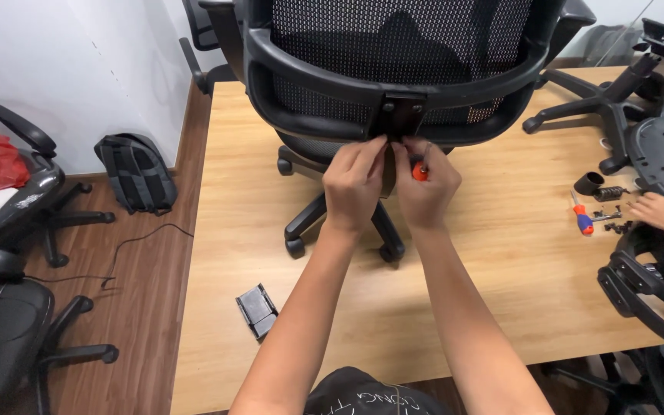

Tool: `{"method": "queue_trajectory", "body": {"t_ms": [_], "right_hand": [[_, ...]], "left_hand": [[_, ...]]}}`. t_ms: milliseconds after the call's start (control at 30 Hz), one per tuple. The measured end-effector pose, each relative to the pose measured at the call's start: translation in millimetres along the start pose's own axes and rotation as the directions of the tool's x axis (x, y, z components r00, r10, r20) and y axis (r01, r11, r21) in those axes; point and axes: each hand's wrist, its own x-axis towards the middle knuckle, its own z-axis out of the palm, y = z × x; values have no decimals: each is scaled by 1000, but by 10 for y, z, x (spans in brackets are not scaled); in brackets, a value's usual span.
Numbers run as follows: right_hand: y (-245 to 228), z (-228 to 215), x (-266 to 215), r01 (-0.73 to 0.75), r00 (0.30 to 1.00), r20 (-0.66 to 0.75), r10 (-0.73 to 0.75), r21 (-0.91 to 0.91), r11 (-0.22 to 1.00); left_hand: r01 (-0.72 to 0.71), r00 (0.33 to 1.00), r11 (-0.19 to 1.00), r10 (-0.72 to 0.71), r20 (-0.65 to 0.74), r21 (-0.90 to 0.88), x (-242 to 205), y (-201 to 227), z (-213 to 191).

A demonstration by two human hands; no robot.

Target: The person uses a screwdriver to drive screws and fasten the backrest of an office chair to its mounting bracket, working on several screws in turn. They then fit a black plastic cover over the bracket, press the seat down, and adjust the assembled chair on the table.

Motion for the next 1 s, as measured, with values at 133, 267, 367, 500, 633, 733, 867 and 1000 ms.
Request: {"method": "queue_trajectory", "body": {"t_ms": [133,267,367,500,633,733,867,1000], "right_hand": [[-25,-15,-9,26,999,19,-26,42,999],[-7,-49,12,38,999,27,-37,-31,999],[5,-40,35,43,999,20,-42,-60,997],[-19,-57,67,85,996,7,-84,-45,995],[-36,-60,53,89,996,25,-88,-40,995],[-45,-52,50,136,990,31,-134,-59,989],[38,-31,26,109,994,6,-108,-82,991],[111,-25,30,-40,999,20,42,-99,994]], "left_hand": [[-22,999,999,21,41,34,-11,15,-29],[-38,999,998,37,16,42,24,55,-32],[19,999,998,-17,-33,55,37,58,-20],[132,991,988,-131,-25,85,-25,-8,2],[71,997,991,-70,-16,115,-53,-1,38],[28,1000,995,-27,-6,94,-8,32,-8],[-3,1000,998,2,19,56,53,92,-51],[79,996,995,-81,33,63,70,95,-66]]}}
